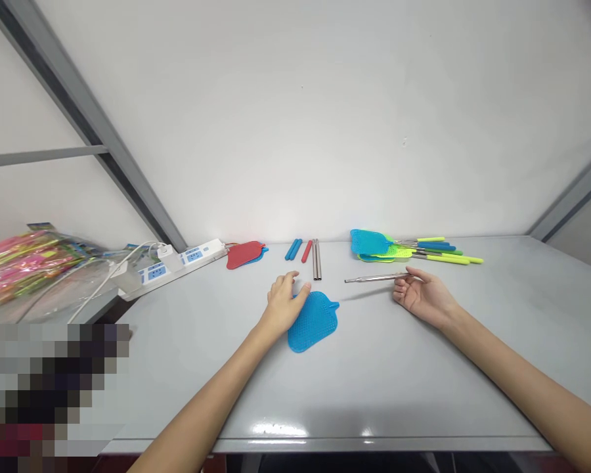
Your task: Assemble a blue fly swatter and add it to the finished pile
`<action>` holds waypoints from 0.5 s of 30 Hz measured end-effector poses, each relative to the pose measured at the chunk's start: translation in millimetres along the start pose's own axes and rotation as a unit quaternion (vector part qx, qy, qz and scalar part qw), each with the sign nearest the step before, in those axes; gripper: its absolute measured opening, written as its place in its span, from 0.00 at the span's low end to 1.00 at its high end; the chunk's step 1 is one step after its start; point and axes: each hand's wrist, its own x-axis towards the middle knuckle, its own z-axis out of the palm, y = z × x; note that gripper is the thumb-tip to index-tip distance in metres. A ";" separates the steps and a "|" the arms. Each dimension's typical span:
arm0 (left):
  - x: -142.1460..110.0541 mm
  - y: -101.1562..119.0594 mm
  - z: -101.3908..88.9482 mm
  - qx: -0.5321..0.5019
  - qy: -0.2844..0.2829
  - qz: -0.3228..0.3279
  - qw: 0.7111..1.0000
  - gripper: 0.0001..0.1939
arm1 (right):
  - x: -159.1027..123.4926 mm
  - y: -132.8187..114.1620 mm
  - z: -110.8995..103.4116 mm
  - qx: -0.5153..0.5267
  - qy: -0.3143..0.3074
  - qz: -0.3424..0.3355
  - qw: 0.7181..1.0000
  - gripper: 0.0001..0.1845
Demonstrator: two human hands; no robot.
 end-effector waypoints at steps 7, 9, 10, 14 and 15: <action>-6.8 6.8 -11.0 0.032 -0.136 0.108 0.984 0.35 | -1.8 -2.0 0.7 0.015 0.027 -0.009 0.999 0.08; -9.4 5.8 -11.4 0.061 -0.173 0.149 0.972 0.40 | -2.8 -2.0 2.3 0.029 0.034 -0.002 0.999 0.07; -10.3 4.8 -10.7 0.074 -0.183 0.161 0.967 0.41 | -3.1 -1.9 3.0 0.034 0.036 -0.001 0.999 0.07; -9.9 1.6 -6.6 0.099 -0.183 0.171 0.963 0.41 | -3.5 -1.0 5.5 0.028 0.035 -0.013 0.999 0.06; -9.1 1.4 -5.9 0.102 -0.182 0.170 0.963 0.42 | -3.4 -0.8 6.3 0.026 0.035 -0.016 0.999 0.06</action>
